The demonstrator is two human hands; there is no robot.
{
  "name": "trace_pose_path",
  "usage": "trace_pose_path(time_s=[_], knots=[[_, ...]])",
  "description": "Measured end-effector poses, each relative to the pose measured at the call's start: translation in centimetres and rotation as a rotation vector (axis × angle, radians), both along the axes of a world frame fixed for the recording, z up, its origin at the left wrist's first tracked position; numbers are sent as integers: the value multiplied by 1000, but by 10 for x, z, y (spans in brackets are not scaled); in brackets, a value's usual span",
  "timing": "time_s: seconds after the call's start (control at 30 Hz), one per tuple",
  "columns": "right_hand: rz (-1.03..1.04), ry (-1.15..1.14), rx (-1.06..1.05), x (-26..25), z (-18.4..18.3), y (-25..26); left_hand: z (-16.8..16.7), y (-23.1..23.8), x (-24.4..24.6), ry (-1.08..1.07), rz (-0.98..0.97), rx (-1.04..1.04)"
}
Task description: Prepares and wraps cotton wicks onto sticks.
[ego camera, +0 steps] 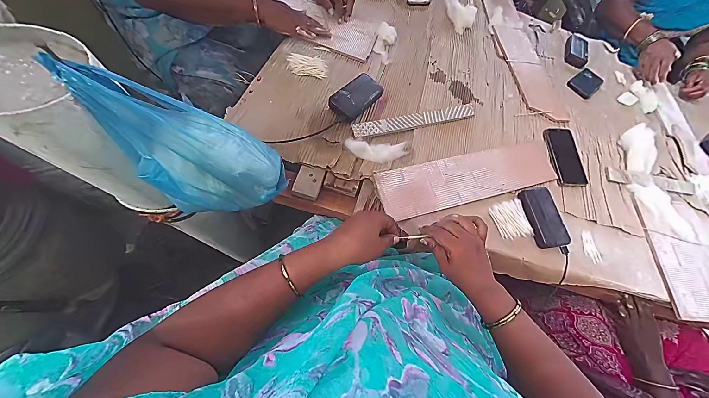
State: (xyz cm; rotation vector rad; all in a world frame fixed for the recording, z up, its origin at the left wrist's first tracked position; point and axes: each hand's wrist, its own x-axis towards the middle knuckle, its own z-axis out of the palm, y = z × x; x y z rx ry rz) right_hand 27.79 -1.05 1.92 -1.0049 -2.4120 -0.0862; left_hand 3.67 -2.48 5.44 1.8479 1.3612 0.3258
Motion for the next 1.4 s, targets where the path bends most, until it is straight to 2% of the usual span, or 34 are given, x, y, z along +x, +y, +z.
trace_pose_path(time_s=[0.13, 0.3, 0.4, 0.53, 0.7, 0.83, 1.07, 1.27, 1.4], knots=[[13, 27, 1, 2, -1, -7, -2, -7, 1, 3, -18, 45], [-105, 88, 41, 32, -1, -18, 3, -9, 0, 21, -36, 96], [-287, 116, -5, 62, 0, -16, 5, -6, -9, 26, 18, 135], [-653, 214, -180, 84, 10, 1, 5, -1, -13, -34, 71, 122], [-909, 109, -241, 92, -3, 41, -8, -1, -5, -22, 4, 80], [-940, 89, -280, 94, -5, 46, -10, -3, -5, 6, 3, 36], [-977, 208, -225, 123, 6, 36, -18, 3, -6, 34, -11, 5], [-683, 28, -205, 137, -14, 18, -23, 2, -5, 7, -40, -36], [-700, 125, -141, 142, -25, 16, -20, 2, -5, -9, -52, -62]])
